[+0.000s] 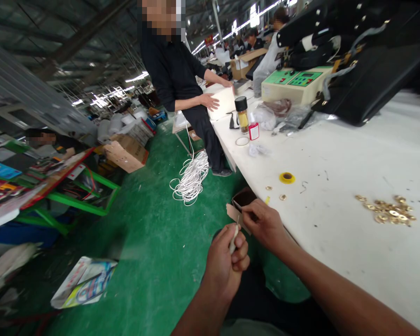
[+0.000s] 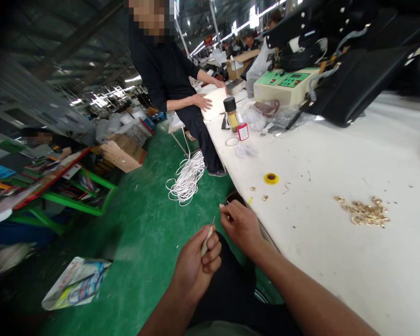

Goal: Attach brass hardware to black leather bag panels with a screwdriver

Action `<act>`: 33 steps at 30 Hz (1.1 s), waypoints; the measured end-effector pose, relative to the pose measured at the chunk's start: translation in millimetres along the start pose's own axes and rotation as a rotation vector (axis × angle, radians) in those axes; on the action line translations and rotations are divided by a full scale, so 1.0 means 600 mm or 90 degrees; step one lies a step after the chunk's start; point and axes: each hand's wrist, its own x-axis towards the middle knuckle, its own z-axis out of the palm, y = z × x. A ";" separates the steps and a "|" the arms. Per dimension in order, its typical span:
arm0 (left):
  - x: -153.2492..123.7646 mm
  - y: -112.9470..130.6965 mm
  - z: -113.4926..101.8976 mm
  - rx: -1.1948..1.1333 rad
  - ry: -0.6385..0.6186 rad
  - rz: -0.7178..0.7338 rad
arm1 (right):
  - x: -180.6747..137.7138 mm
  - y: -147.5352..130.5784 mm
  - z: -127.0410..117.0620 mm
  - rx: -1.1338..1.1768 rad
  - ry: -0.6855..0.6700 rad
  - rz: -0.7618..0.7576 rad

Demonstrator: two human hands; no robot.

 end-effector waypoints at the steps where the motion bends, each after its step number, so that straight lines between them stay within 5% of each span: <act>1: 0.002 0.001 0.001 0.009 0.006 0.017 | 0.003 -0.003 -0.005 0.035 0.018 -0.001; 5: 0.013 0.004 0.002 0.081 0.047 0.105 | 0.008 -0.025 -0.028 0.094 0.013 -0.093; 9: 0.016 -0.005 0.005 0.134 0.063 0.138 | 0.003 -0.024 -0.032 0.003 -0.039 -0.189; 16: 0.020 -0.016 0.014 0.187 0.029 0.160 | 0.012 0.011 -0.030 -0.066 0.024 -0.010; 25: 0.061 -0.037 0.030 0.273 -0.052 0.159 | -0.031 -0.017 -0.090 -0.115 0.065 -0.039; 30: 0.054 -0.053 0.048 0.328 -0.109 0.164 | -0.047 0.000 -0.099 -0.138 0.075 0.027; 33: 0.045 -0.049 0.060 0.324 -0.108 0.190 | -0.048 0.005 -0.102 -0.090 0.162 0.108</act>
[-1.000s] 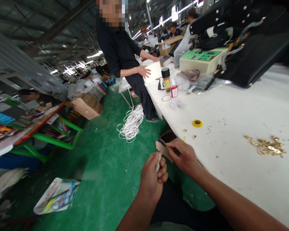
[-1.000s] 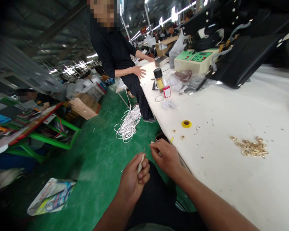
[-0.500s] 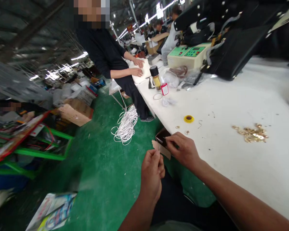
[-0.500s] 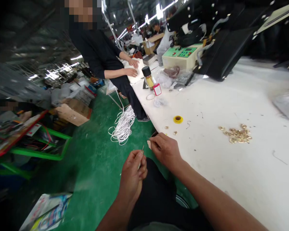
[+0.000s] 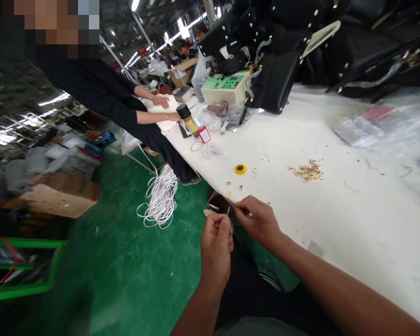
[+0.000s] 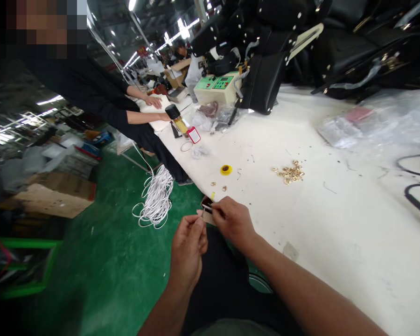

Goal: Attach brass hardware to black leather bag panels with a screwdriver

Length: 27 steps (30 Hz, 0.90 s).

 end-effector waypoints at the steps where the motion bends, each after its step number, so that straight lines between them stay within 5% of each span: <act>1: 0.000 0.003 0.001 0.007 0.009 0.012 | 0.002 -0.002 -0.002 0.021 0.029 0.018; 9: 0.002 -0.005 -0.009 0.057 0.036 0.052 | 0.003 -0.031 -0.016 0.062 -0.009 -0.146; 17: -0.013 -0.011 -0.004 0.062 0.033 0.051 | 0.012 -0.017 -0.013 0.062 0.057 0.047; 20: -0.010 -0.010 -0.007 0.051 0.049 0.044 | 0.012 -0.031 -0.020 0.126 0.053 0.019; 23: -0.008 -0.010 -0.011 0.028 0.047 0.022 | 0.001 -0.039 -0.016 0.161 -0.039 -0.058; 27: -0.010 -0.006 -0.009 -0.052 0.049 -0.084 | -0.016 -0.020 0.005 0.083 -0.073 0.000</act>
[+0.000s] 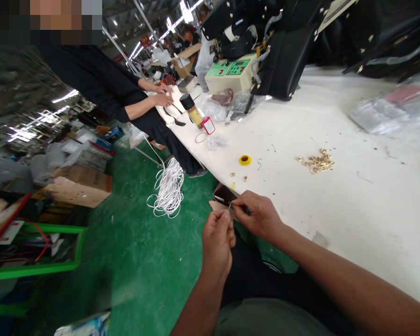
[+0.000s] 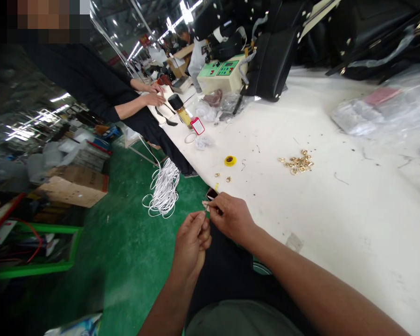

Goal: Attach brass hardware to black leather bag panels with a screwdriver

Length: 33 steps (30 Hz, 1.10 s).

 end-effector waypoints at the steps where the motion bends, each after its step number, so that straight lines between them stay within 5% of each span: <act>1: -0.002 0.002 0.002 -0.018 0.005 -0.025 | -0.001 0.009 0.003 -0.024 -0.002 0.024; 7: -0.019 0.022 0.015 -0.054 -0.015 -0.038 | 0.010 0.027 -0.011 -0.045 0.032 0.103; 12: -0.018 0.021 0.018 -0.065 0.008 -0.037 | 0.010 -0.013 -0.019 0.022 0.044 -0.056; 20: -0.020 0.008 0.009 -0.063 0.010 -0.046 | -0.002 -0.003 -0.009 -0.221 -0.024 -0.210; 25: -0.044 0.024 0.022 -0.074 -0.022 -0.059 | -0.003 0.025 -0.008 -0.268 -0.064 -0.120; 29: -0.051 0.036 0.025 -0.102 -0.019 -0.069 | -0.001 0.025 -0.017 -0.172 -0.023 -0.011; 33: -0.044 0.029 0.014 -0.111 0.008 -0.080 | 0.000 0.002 -0.022 -0.057 0.018 -0.060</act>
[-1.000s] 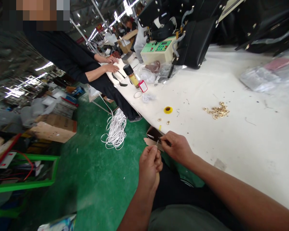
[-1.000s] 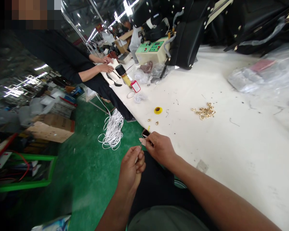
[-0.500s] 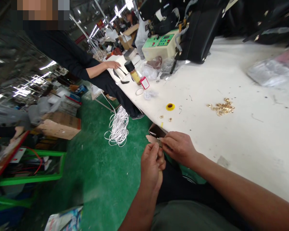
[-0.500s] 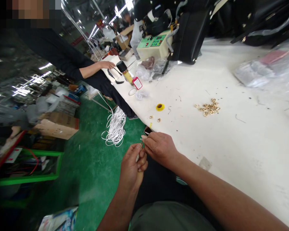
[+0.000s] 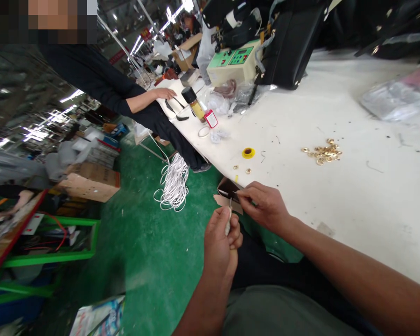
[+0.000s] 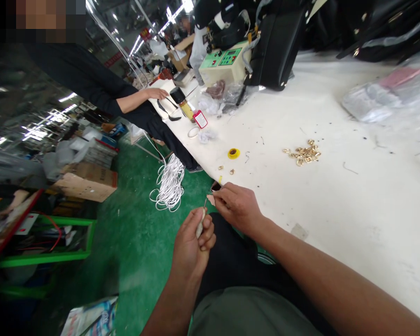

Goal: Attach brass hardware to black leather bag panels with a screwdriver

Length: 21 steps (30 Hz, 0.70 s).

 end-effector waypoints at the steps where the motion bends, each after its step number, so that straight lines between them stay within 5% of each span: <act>1: 0.002 -0.002 -0.003 0.001 0.002 0.000 | 0.001 -0.006 -0.001 0.009 0.005 -0.021; 10: 0.007 -0.010 -0.006 0.016 0.001 0.011 | -0.006 -0.010 0.003 -0.089 -0.047 -0.208; 16: -0.017 0.002 0.011 0.031 -0.050 0.010 | -0.008 0.029 0.012 -0.160 -0.098 -0.018; 21: -0.008 0.009 0.010 -0.008 -0.032 -0.021 | 0.000 0.015 0.003 -0.028 0.000 0.028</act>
